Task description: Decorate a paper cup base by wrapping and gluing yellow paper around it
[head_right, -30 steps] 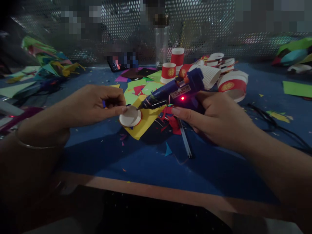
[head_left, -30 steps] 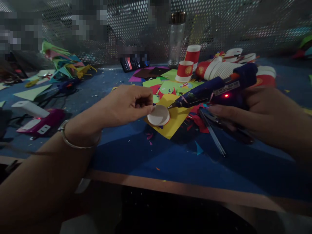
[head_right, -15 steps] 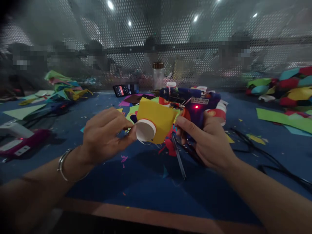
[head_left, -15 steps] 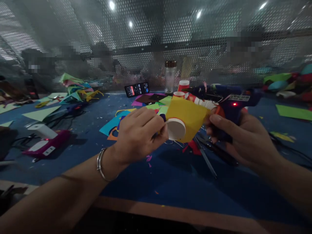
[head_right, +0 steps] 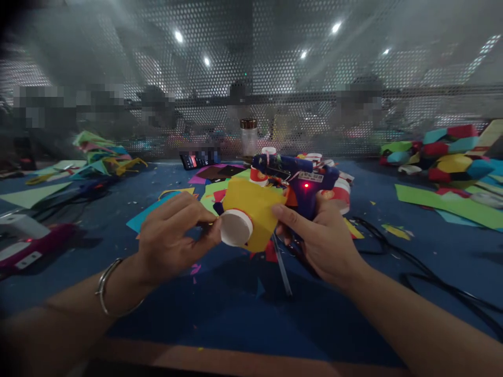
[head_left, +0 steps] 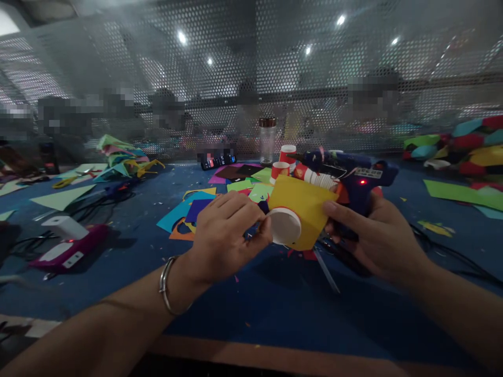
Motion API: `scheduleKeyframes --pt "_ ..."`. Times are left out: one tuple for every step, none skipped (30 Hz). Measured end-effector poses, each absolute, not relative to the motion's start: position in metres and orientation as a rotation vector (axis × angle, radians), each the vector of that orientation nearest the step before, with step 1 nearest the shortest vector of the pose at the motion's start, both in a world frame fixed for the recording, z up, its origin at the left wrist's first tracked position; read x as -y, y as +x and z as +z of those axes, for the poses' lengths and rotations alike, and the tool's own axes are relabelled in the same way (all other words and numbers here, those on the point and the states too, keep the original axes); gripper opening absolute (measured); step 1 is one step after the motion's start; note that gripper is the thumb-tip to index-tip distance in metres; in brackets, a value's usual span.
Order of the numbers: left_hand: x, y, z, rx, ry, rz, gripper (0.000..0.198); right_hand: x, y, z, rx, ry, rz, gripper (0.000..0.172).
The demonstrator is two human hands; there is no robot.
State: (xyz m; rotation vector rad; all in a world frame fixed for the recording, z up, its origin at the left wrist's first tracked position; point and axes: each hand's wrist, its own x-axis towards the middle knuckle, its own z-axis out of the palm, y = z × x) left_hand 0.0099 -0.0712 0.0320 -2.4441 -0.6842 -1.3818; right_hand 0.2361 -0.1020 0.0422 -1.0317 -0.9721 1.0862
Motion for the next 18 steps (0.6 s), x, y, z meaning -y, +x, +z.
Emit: scheduleKeyframes --pt "0.071 0.011 0.031 0.74 -2.495 -1.442 0.021 0.102 0.237 0.042 0.964 -1.023 1.087 0.045" --pt "0.07 0.012 0.03 0.808 -2.55 -1.507 0.02 0.102 0.237 0.042 0.949 -1.015 1.085 0.045" --pt "0.069 0.013 0.029 0.888 -2.614 -1.578 0.019 0.102 0.237 0.042 0.933 -1.01 1.083 0.046" --pt "0.067 0.015 0.027 0.979 -2.688 -1.657 0.017 0.102 0.237 0.042 0.919 -1.009 1.08 0.046" --pt "0.066 0.016 0.025 1.09 -2.767 -1.744 0.015 0.102 0.237 0.043 0.912 -1.008 1.075 0.047" --pt "0.064 0.017 0.024 1.206 -2.843 -1.84 0.016 0.101 0.237 0.043 0.913 -1.006 1.071 0.046" --pt "0.062 0.019 0.022 1.315 -2.913 -1.938 0.023 0.101 0.237 0.044 0.918 -1.003 1.067 0.046" --pt "0.061 0.019 0.021 1.411 -2.981 -2.022 0.034 0.101 0.237 0.044 0.925 -1.001 1.065 0.046" --pt "0.059 0.02 0.02 1.48 -3.046 -2.084 0.045 0.1 0.237 0.044 0.929 -1.006 1.064 0.046" --pt "0.057 0.02 0.019 1.516 -3.107 -2.121 0.056 0.1 0.237 0.044 0.927 -1.017 1.061 0.046" --pt "0.055 0.02 0.019 1.526 -3.162 -2.13 0.066 0.099 0.238 0.043 0.923 -1.036 1.057 0.047" --pt "0.053 0.019 0.019 1.514 -3.208 -2.109 0.074 0.099 0.239 0.042 0.917 -1.058 1.054 0.048" --pt "0.051 0.018 0.02 1.498 -3.243 -2.067 0.081 0.098 0.239 0.042 0.913 -1.075 1.051 0.048" --pt "0.049 0.016 0.021 1.479 -3.276 -2.011 0.084 0.098 0.24 0.041 0.911 -1.087 1.052 0.049" --pt "0.047 0.015 0.022 1.457 -3.317 -1.949 0.086 0.098 0.24 0.041 0.908 -1.091 1.057 0.049" --pt "0.046 0.014 0.023 1.435 -3.368 -1.885 0.085 0.098 0.241 0.041 0.906 -1.091 1.065 0.05" --pt "0.045 0.013 0.024 1.412 -3.431 -1.827 0.08 0.098 0.241 0.041 0.906 -1.093 1.076 0.051" --pt "0.045 0.013 0.025 1.387 -3.497 -1.787 0.072 0.098 0.24 0.042 0.905 -1.1 1.086 0.052"
